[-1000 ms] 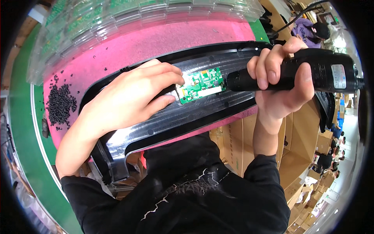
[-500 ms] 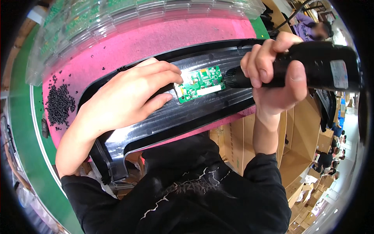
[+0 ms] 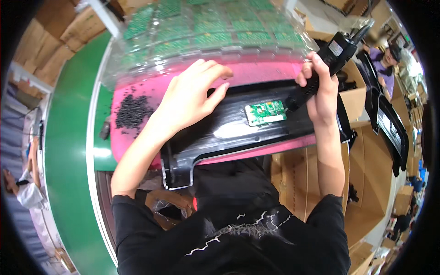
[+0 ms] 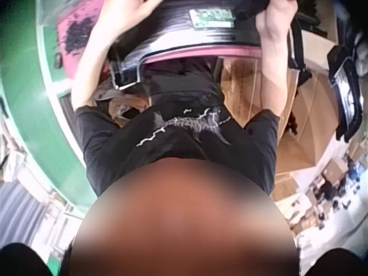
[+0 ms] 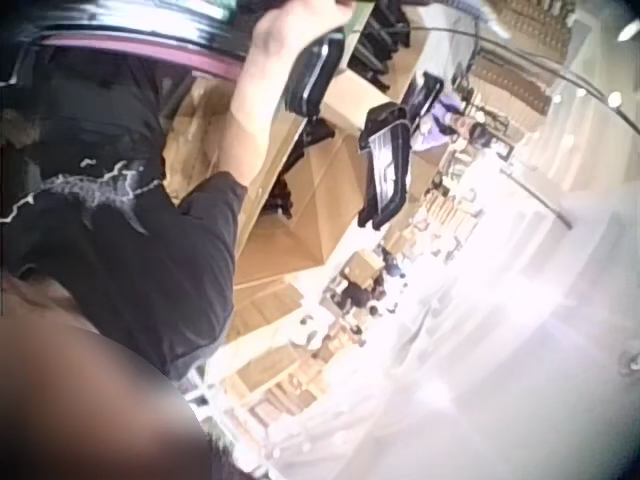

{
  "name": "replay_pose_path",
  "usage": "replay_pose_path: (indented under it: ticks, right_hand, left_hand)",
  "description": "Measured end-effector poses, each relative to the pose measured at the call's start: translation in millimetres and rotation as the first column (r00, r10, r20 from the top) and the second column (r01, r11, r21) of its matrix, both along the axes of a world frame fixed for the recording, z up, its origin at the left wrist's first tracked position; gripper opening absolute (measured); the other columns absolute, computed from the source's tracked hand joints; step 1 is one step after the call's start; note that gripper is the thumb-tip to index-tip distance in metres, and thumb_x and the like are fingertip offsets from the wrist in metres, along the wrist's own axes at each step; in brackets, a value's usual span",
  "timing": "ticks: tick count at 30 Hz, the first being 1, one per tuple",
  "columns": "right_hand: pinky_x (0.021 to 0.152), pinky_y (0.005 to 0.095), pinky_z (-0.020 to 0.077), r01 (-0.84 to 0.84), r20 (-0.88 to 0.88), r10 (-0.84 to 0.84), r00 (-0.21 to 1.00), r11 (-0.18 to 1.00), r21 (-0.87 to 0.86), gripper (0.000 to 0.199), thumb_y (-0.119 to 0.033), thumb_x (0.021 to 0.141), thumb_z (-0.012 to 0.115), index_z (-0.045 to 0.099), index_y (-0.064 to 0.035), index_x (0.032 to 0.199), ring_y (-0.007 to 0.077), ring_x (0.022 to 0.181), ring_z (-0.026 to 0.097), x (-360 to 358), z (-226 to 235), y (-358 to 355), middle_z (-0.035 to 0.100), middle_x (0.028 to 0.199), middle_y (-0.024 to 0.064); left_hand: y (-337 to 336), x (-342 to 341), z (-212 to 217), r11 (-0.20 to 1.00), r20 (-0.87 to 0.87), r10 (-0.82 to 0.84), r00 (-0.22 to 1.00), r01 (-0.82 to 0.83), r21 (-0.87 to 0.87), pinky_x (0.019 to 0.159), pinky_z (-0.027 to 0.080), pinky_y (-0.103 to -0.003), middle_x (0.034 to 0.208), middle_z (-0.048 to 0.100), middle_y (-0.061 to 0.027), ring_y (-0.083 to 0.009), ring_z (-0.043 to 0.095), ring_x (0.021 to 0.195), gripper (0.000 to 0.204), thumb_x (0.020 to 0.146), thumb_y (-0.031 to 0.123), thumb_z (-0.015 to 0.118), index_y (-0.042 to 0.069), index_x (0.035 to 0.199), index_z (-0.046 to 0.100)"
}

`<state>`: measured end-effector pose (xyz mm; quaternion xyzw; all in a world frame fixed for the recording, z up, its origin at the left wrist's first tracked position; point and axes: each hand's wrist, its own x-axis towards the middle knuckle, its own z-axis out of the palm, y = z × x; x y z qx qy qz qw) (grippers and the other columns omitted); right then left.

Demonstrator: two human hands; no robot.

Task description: Install circuit boards into plastic housings and secure them with an electric screwdriver.

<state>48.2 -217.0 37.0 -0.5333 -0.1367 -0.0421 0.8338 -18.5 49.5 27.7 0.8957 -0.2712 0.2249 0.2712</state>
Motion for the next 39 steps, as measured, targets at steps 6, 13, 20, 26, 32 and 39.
replay_pose_path:
  ticks: [6,13,20,26,32,39]
  right_hand:
    - [0.079,0.0444,0.0519,0.235,-0.444,-0.127,0.887,0.952,0.198,0.027,-0.02,0.087,0.075,0.056,-0.0064,0.101,0.0198,0.092,0.055,46.1,1.8,-30.0,0.055,0.099,0.0081]
    - [0.106,0.0525,0.0481,-0.005,0.381,0.035,0.924,0.997,-0.078,0.075,-0.01,0.086,0.069,0.029,0.0014,0.149,0.028,0.128,0.044,-74.8,101.1,59.3,0.044,0.131,0.0157]
    - [0.105,0.0649,0.0335,0.225,0.875,0.175,0.45,0.927,-0.301,0.073,-0.038,0.087,0.068,0.034,-0.0068,0.144,0.0345,0.132,0.036,-59.8,139.1,74.4,0.031,0.147,0.016]
    - [0.098,0.0592,0.0345,0.258,0.924,0.267,0.276,0.905,-0.338,0.061,-0.036,0.087,0.066,0.037,-0.0083,0.133,0.0313,0.12,0.038,-37.4,169.1,87.0,0.036,0.134,0.013]
    - [0.091,0.0534,0.0355,0.383,0.992,0.115,-0.046,0.92,-0.089,0.049,-0.034,0.086,0.065,0.041,-0.0099,0.122,0.0282,0.108,0.041,-36.9,205.5,88.7,0.041,0.122,0.01]
    - [0.082,0.0468,0.0367,0.405,0.968,0.25,-0.031,0.888,-0.217,0.035,-0.032,0.086,0.063,0.045,-0.0117,0.109,0.0245,0.094,0.044,-31.7,187.9,104.7,0.046,0.107,0.0065]
  left_hand:
    - [31.5,-24.6,-44.5,0.927,-0.102,0.249,0.963,-0.207,0.311,0.082,0.052,-0.045,0.097,0.061,-0.0156,-0.0356,0.062,0.099,0.025,0.085,0.018,0.069,0.002,0.099,0.057]
    - [47.9,-85.1,-26.5,0.953,-0.338,0.227,0.913,-0.138,0.269,0.069,0.052,-0.05,0.092,0.061,-0.0152,-0.039,0.063,0.09,0.023,0.087,0.022,0.067,0.003,0.094,0.057]
    - [80.3,-122.4,-31.4,0.939,-0.327,0.343,0.88,-0.326,0.107,0.069,0.048,-0.048,0.087,0.056,-0.0134,-0.0371,0.06,0.087,0.02,0.085,0.019,0.069,0.004,0.089,0.056]
    - [105.4,-129.6,-29.5,0.876,-0.351,0.459,0.816,-0.481,0.028,0.071,0.049,-0.047,0.088,0.055,-0.0142,-0.0365,0.059,0.088,0.017,0.083,0.015,0.068,0.003,0.086,0.057]
    - [95.3,-158.9,-27.3,0.897,-0.369,0.414,0.832,-0.441,0.011,0.073,0.052,-0.043,0.086,0.06,-0.0101,-0.0328,0.061,0.087,0.01,0.082,0.016,0.07,0.008,0.086,0.067]
    - [98.5,-143.8,-33.4,0.89,-0.4,0.435,0.807,-0.454,0.053,0.072,0.051,-0.044,0.087,0.06,-0.0113,-0.0333,0.06,0.086,0.01,0.083,0.015,0.069,0.006,0.083,0.065]
